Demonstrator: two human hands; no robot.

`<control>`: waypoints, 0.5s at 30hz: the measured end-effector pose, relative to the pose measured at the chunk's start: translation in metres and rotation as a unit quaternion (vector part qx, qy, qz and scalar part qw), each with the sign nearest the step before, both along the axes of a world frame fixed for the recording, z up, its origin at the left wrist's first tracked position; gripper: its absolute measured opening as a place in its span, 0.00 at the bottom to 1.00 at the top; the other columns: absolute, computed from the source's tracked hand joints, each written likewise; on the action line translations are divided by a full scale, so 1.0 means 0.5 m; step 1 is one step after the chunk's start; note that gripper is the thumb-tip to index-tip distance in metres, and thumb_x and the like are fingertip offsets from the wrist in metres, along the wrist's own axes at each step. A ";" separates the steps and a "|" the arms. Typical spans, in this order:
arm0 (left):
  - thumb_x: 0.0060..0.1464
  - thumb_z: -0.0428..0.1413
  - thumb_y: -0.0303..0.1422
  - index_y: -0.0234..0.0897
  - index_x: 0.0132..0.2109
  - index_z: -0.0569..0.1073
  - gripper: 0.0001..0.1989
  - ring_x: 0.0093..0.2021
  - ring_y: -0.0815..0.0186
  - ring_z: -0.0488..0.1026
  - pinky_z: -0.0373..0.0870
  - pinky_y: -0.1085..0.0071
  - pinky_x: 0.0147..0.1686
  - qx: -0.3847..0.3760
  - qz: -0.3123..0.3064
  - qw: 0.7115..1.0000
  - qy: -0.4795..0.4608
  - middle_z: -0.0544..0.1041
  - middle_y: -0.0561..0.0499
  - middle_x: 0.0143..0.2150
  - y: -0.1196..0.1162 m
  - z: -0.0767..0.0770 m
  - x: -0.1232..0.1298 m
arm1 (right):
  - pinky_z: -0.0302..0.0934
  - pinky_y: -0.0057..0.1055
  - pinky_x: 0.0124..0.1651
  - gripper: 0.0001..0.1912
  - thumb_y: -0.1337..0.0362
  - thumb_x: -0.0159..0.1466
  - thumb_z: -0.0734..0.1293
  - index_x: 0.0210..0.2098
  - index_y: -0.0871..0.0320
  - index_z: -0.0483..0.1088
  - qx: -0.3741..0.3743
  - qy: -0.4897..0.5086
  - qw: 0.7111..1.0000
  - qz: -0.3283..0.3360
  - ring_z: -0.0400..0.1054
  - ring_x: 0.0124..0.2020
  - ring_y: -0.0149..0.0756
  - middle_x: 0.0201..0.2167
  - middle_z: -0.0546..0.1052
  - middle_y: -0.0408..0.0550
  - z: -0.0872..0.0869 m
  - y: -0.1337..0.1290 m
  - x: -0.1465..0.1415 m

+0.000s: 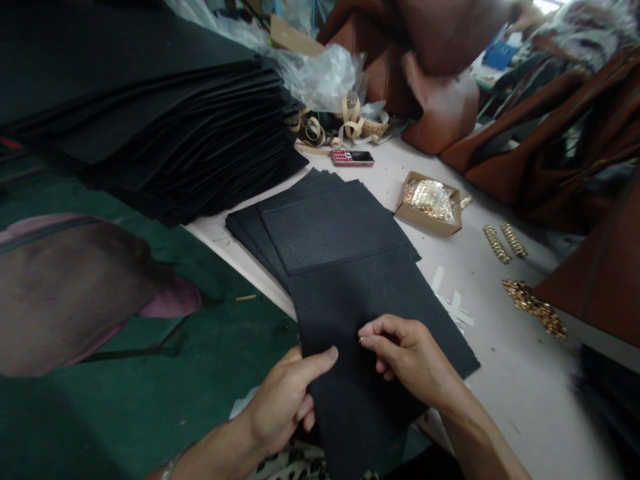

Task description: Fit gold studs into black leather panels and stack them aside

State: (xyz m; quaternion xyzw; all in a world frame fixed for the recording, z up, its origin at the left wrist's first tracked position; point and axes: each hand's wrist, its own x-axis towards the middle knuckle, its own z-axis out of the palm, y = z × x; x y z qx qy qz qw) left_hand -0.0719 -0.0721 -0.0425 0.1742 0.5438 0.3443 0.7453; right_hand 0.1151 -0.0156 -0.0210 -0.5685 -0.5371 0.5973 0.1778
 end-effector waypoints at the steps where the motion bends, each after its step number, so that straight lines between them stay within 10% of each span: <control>1: 0.47 0.63 0.49 0.37 0.27 0.70 0.19 0.11 0.77 0.46 0.53 0.81 0.10 -0.003 0.003 1.000 -0.006 0.55 0.63 0.11 -0.001 -0.002 0.000 | 0.59 0.19 0.20 0.08 0.59 0.62 0.67 0.35 0.58 0.74 0.003 0.001 1.000 0.003 0.64 0.18 0.25 0.19 0.69 0.37 0.001 0.000 0.000; 10: 0.45 0.62 0.55 0.35 0.24 0.73 0.25 0.10 0.75 0.51 0.53 0.79 0.10 0.022 -0.019 0.999 -0.023 0.55 0.61 0.09 0.002 -0.020 -0.001 | 0.60 0.20 0.18 0.11 0.59 0.60 0.70 0.39 0.56 0.67 -0.006 0.044 0.998 -0.035 0.65 0.18 0.25 0.25 0.70 0.36 -0.012 -0.001 -0.006; 15: 0.53 0.59 0.50 0.37 0.44 0.78 0.21 0.24 0.63 0.75 0.72 0.73 0.22 0.114 -0.029 0.986 0.122 0.79 0.50 0.27 -0.021 -0.035 -0.016 | 0.59 0.21 0.22 0.13 0.59 0.58 0.74 0.37 0.56 0.68 0.089 -0.006 0.995 -0.045 0.65 0.21 0.26 0.26 0.71 0.36 0.007 -0.004 -0.008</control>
